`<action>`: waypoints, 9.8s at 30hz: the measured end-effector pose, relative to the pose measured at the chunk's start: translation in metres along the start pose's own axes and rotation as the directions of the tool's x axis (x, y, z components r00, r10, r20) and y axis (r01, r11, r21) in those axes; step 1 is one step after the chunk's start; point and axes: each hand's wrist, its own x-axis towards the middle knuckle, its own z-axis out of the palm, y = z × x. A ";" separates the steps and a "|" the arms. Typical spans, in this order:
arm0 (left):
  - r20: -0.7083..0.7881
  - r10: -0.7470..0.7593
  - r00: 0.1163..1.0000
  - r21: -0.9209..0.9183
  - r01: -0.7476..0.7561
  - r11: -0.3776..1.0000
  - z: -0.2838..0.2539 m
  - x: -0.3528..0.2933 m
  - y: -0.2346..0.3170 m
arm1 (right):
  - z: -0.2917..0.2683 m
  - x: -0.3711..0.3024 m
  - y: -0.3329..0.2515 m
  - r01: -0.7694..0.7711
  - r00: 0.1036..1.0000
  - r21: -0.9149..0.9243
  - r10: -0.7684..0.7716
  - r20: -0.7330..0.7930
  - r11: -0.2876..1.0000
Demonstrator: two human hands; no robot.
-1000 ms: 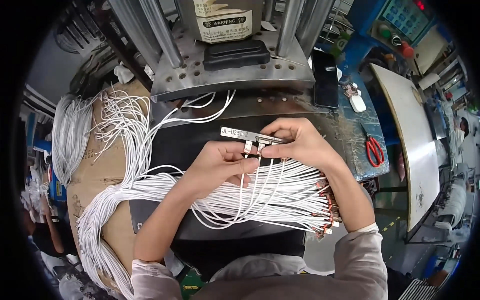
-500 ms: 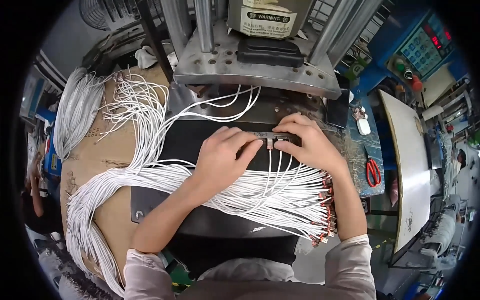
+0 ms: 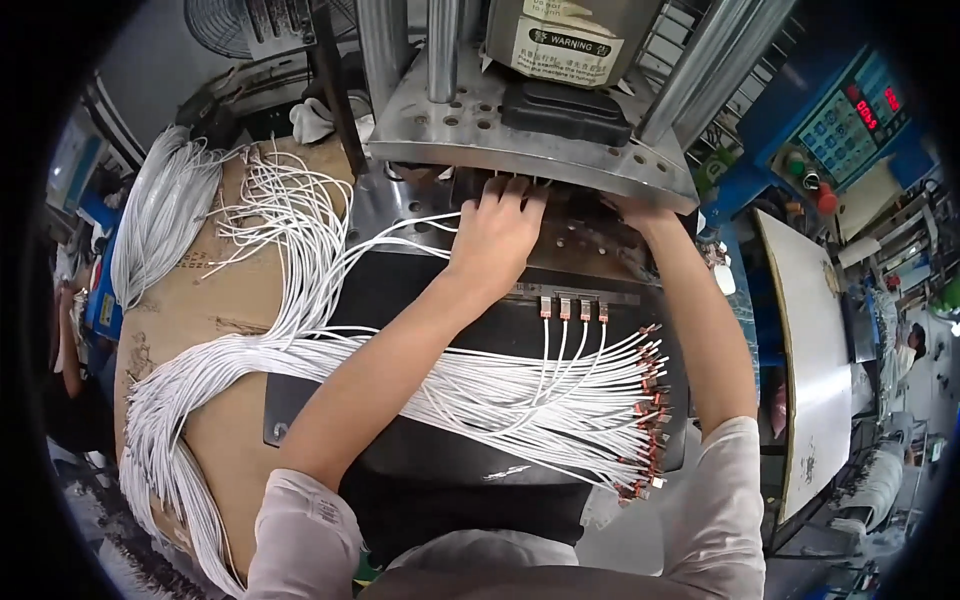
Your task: The person assembles wire harnesses by hand, aligning individual wires with connectors, then securing the connectors using a press machine.
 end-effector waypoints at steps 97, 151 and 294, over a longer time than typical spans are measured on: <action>0.315 0.047 0.948 -0.274 0.043 0.961 -0.105 -0.075 0.085 | -0.152 -0.013 -0.102 -0.657 0.737 0.702 0.037 0.675 0.276; 0.171 -0.169 0.971 -0.358 0.221 0.907 0.013 0.026 -0.051 | -0.085 0.074 -0.116 -0.704 0.645 0.711 0.412 0.644 -0.010; 0.763 0.121 0.635 -0.587 0.758 -0.283 -0.060 -0.065 0.013 | -0.130 -0.008 -0.139 -0.436 0.852 0.393 0.232 0.469 0.810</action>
